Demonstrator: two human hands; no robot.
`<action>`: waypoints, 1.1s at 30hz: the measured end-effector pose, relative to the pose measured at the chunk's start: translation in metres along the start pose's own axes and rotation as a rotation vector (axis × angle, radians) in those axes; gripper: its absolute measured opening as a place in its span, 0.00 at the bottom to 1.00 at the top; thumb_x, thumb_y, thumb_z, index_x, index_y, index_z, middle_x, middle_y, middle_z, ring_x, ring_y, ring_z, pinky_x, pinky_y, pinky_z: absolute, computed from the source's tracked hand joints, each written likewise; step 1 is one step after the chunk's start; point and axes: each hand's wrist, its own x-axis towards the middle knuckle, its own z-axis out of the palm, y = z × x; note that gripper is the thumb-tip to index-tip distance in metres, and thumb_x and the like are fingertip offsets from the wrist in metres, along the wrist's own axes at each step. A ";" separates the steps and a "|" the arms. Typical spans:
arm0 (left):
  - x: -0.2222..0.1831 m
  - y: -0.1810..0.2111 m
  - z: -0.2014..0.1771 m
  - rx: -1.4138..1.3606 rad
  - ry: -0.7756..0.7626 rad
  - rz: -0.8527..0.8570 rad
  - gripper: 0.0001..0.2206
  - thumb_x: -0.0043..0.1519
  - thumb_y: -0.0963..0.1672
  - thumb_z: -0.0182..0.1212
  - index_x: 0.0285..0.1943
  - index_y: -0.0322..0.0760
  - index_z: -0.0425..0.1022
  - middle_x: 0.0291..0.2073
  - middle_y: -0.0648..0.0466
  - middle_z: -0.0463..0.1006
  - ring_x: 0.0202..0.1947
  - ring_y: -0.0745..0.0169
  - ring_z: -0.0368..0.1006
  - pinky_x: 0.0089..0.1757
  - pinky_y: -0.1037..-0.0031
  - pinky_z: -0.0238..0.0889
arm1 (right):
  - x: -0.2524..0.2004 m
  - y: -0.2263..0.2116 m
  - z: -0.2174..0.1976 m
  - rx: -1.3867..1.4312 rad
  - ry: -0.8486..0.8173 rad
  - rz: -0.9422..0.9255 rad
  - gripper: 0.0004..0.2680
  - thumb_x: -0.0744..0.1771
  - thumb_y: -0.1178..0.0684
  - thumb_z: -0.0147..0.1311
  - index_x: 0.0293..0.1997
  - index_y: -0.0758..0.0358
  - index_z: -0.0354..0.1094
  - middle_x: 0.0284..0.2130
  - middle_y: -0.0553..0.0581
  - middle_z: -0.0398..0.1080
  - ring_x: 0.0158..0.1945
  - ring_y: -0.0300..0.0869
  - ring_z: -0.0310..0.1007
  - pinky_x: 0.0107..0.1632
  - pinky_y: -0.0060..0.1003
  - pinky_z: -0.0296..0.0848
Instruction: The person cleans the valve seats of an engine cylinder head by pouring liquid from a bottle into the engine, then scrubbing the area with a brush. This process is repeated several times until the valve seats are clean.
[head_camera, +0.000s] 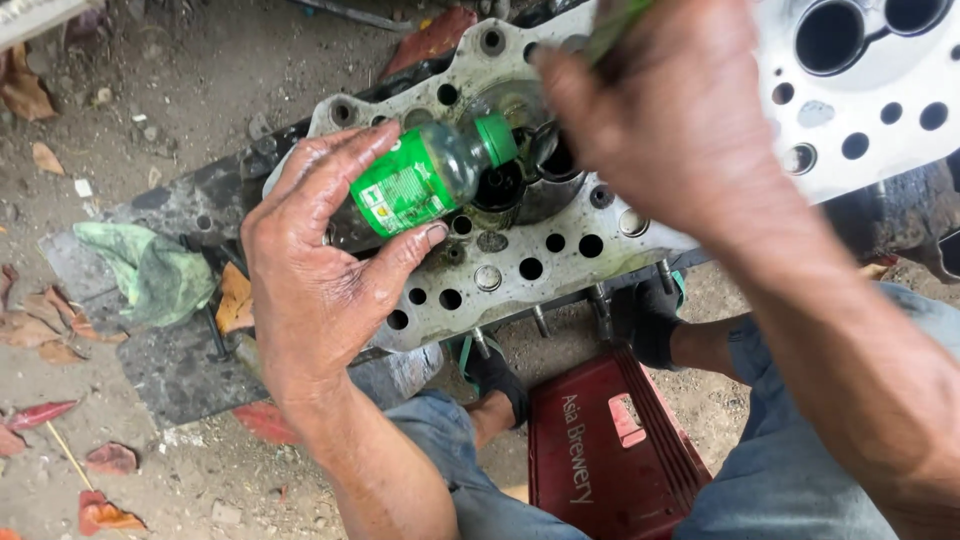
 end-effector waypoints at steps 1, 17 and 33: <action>0.002 0.000 0.001 0.003 -0.002 0.004 0.30 0.46 0.37 0.76 0.62 0.26 0.74 0.54 0.41 0.78 0.51 0.49 0.76 0.53 0.65 0.70 | 0.000 0.005 0.007 -0.034 0.033 -0.083 0.13 0.69 0.67 0.66 0.23 0.69 0.70 0.13 0.57 0.68 0.10 0.41 0.64 0.11 0.34 0.59; -0.004 -0.006 -0.006 -0.103 -0.012 0.010 0.32 0.46 0.35 0.77 0.63 0.30 0.73 0.53 0.47 0.77 0.48 0.53 0.76 0.52 0.69 0.70 | -0.001 0.008 -0.034 0.141 -0.239 0.248 0.06 0.73 0.68 0.63 0.39 0.72 0.72 0.28 0.63 0.74 0.19 0.45 0.71 0.18 0.36 0.70; -0.001 -0.005 0.004 -0.116 -0.028 0.033 0.32 0.44 0.35 0.78 0.62 0.29 0.73 0.52 0.47 0.77 0.47 0.53 0.77 0.51 0.67 0.71 | -0.009 0.016 -0.028 0.162 -0.231 -0.098 0.05 0.72 0.73 0.62 0.51 0.80 0.71 0.31 0.68 0.73 0.26 0.46 0.74 0.25 0.34 0.72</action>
